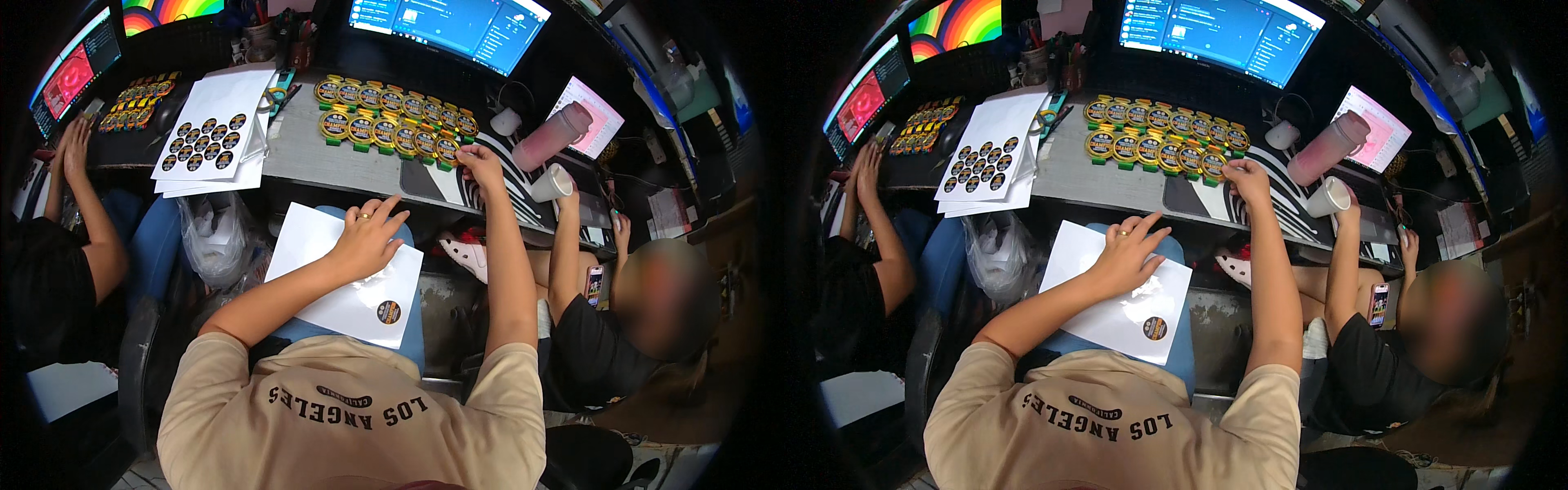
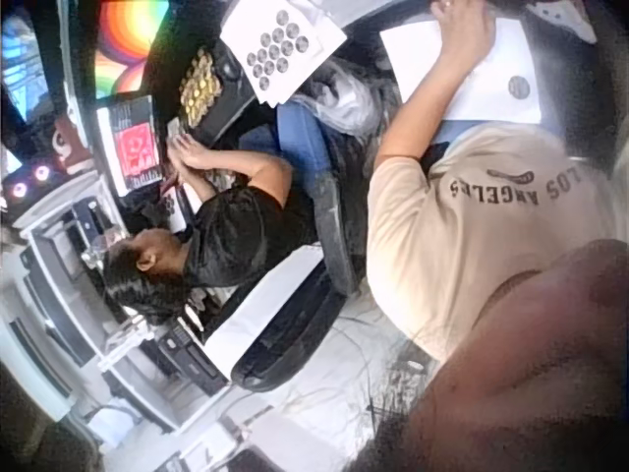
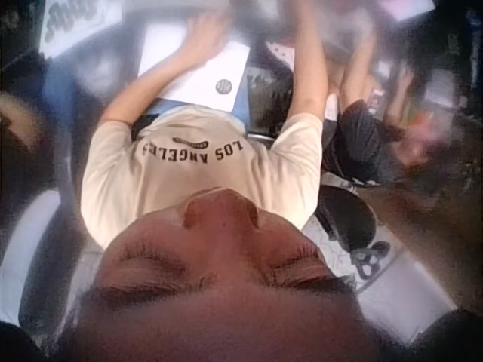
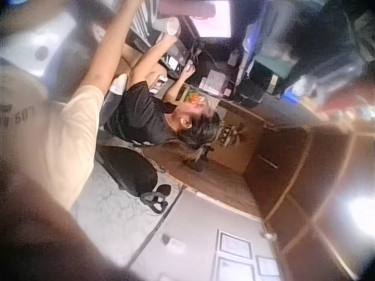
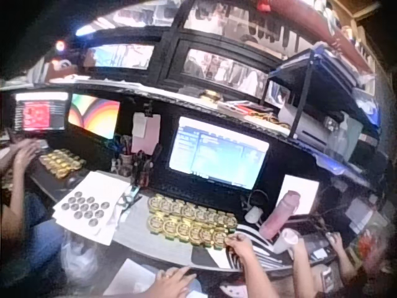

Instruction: The person assembles medals by attaching circular stickers to the front of gold-colored medallions and threading rainbow ribbons through the top loop. They handle each medal individually, place the sticker, thread the ribbon, and set the finished medal on the desk.

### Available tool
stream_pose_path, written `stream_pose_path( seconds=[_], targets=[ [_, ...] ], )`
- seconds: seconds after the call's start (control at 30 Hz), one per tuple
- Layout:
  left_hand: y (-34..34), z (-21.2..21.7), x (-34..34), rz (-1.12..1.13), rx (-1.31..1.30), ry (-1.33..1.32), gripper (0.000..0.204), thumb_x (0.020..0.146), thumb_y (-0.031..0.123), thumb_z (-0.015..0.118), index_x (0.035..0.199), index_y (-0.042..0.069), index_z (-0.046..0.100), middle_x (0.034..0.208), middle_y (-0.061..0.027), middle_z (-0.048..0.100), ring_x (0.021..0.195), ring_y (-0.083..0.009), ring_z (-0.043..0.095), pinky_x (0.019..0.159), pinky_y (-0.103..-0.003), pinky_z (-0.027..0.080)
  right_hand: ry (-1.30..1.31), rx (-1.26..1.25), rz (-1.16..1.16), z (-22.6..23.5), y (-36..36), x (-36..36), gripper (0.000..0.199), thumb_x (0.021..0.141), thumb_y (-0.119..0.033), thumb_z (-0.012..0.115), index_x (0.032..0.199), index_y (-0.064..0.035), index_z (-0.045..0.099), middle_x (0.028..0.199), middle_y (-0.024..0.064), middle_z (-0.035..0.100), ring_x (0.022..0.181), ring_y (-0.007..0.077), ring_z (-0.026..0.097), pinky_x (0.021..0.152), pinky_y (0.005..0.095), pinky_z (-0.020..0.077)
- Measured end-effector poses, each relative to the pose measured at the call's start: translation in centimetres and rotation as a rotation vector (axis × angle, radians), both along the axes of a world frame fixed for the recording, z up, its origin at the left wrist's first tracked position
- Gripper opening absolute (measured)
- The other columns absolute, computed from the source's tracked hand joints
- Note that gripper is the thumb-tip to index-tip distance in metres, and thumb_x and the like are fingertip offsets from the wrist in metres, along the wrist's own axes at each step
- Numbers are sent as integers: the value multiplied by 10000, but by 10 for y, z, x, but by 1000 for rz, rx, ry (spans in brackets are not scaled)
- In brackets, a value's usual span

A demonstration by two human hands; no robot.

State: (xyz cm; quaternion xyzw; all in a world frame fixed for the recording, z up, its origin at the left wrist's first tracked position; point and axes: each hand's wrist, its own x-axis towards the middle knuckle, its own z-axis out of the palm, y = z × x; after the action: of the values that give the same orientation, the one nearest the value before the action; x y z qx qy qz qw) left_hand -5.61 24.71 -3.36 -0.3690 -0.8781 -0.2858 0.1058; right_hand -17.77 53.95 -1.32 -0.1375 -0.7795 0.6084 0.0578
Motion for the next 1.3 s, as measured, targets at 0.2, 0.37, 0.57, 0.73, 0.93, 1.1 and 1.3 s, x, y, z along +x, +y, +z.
stream_pose_path(
  seconds=[0.2,0.37,0.57,0.73,0.93,1.1,1.3],
  targets=[
    [0,-3,12,-28,26,4,487,832,231,653,1282,74,550,1424,-157,413,1230,-323,415,941,-481,314,-43,90,-51,5,-8,1,297,775,-131,761,1031,-39,641,784,34,666,554,82,512,518,223,433],
    [-5,-3,17,-11,0,38,476,834,229,649,1274,71,558,1406,-153,429,1214,-319,419,927,-471,325,-41,110,-55,1,-7,-1,284,773,-148,766,1010,-52,642,780,30,670,560,79,515,529,217,424],
    [-31,-22,22,-5,-69,-139,359,828,218,666,1156,80,625,1228,-126,540,1149,-303,464,893,-462,344,292,365,-276,6,-15,26,306,792,-179,746,1032,-25,634,753,23,597,605,107,540,554,250,432],
    [-33,-37,65,-212,-118,-404,312,826,262,698,1100,134,625,1099,-87,555,1085,-291,489,886,-455,339,493,390,-104,4,-60,104,187,806,-117,705,975,-46,671,767,13,593,624,83,467,571,232,401],
    [-61,-42,64,-28,-37,-273,333,796,203,712,1109,160,609,1105,-66,546,1103,-279,480,883,-456,330,228,461,261,-25,-109,202,191,765,-103,717,944,-46,680,882,72,640,742,184,568,648,289,461],
    [-128,-51,44,583,-102,-172,750,794,278,729,1430,115,366,1355,-210,441,1275,-355,397,1012,-541,324,228,700,404,-61,-136,253,330,744,-135,745,1051,-52,662,1167,160,606,1101,343,549,934,399,436],
    [-182,-42,42,442,438,-1142,679,855,137,664,1433,67,315,769,-111,623,538,-150,580,439,-262,469,463,732,187,-66,-144,255,286,741,-81,717,1017,-35,653,1140,187,614,1036,366,588,918,425,466]
  ],
)
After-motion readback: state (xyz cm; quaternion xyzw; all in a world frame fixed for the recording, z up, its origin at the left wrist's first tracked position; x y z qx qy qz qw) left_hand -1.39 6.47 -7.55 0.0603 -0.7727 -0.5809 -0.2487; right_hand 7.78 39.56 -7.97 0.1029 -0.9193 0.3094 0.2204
